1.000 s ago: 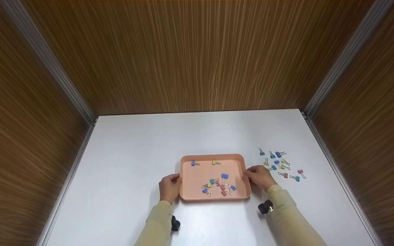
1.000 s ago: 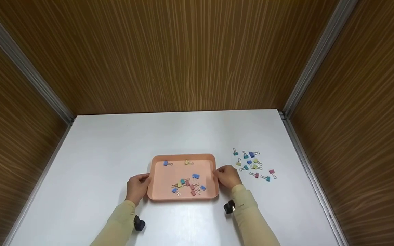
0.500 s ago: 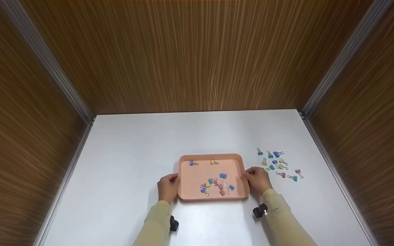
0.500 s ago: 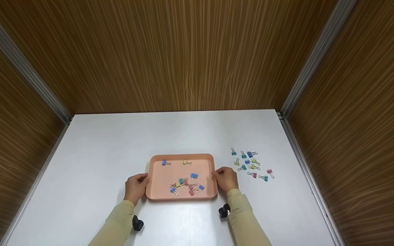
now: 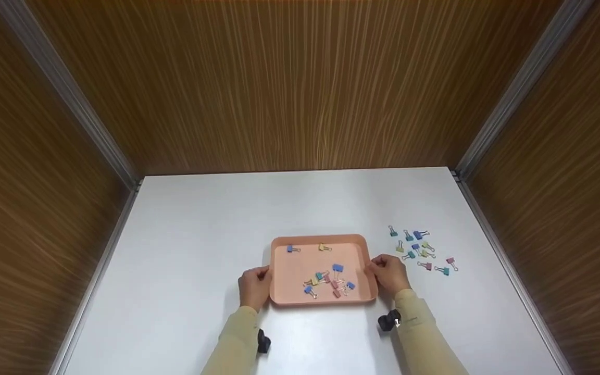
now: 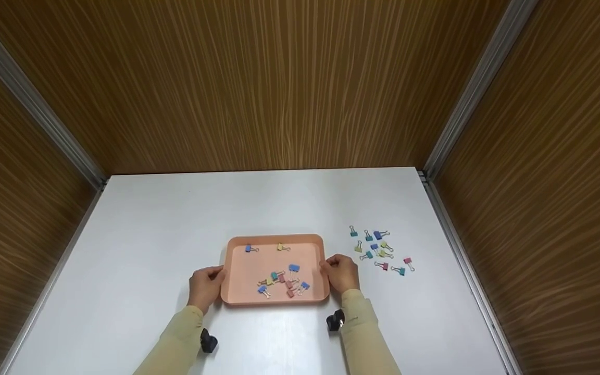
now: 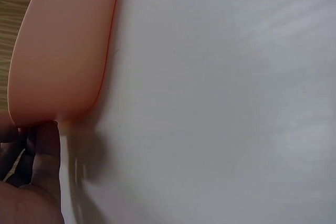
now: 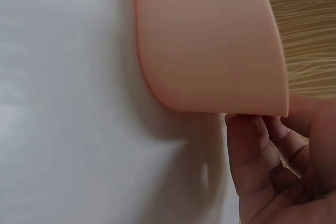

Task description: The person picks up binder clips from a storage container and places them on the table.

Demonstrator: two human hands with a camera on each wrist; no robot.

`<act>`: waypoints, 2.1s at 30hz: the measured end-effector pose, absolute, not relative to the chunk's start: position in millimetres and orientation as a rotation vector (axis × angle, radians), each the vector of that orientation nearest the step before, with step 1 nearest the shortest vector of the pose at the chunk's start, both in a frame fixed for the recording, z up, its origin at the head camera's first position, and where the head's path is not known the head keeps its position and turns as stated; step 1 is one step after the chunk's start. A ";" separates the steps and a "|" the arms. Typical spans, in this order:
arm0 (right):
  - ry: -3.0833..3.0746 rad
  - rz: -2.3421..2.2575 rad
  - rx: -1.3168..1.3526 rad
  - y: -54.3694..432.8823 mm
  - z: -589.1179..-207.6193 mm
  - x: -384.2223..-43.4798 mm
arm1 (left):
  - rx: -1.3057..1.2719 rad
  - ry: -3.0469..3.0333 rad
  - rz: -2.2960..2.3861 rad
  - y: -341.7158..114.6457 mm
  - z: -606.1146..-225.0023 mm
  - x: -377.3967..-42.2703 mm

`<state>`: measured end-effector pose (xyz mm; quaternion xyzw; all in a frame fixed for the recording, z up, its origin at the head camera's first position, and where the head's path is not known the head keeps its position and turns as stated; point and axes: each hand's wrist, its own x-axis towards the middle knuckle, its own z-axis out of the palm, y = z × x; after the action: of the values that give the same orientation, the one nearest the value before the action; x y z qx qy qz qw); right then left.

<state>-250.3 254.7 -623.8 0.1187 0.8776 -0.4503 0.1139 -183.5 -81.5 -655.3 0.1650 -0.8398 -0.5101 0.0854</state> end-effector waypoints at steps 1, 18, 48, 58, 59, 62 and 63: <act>2.568 -1.326 0.350 255.1 -624.4 -249.7 | 0.499 -2.507 -1.530 -80.9 -655.5 -183.1; 2.491 -1.363 0.351 257.1 -628.9 -254.6 | 0.494 -2.523 -1.593 -84.5 -650.3 -184.4; 2.440 -1.368 0.344 261.2 -632.0 -248.8 | 0.419 -2.550 -1.572 -101.8 -624.1 -207.8; 2.407 -1.428 0.375 262.4 -634.6 -249.1 | 0.173 -2.612 -1.469 -85.8 -601.3 -231.5; 2.408 -1.419 0.378 262.3 -634.8 -249.2 | 0.167 -2.629 -1.465 -82.6 -600.1 -233.7; 2.402 -1.400 0.395 261.8 -635.7 -248.5 | 0.145 -2.697 -1.436 -72.2 -597.4 -239.2; 2.401 -1.399 0.400 261.6 -635.9 -248.1 | 0.135 -2.722 -1.428 -68.6 -596.7 -240.8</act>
<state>-248.1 261.6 -635.9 0.1406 0.8434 -0.4913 0.1661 -240.8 -68.6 -596.7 0.0439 -0.8843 -0.4638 0.0323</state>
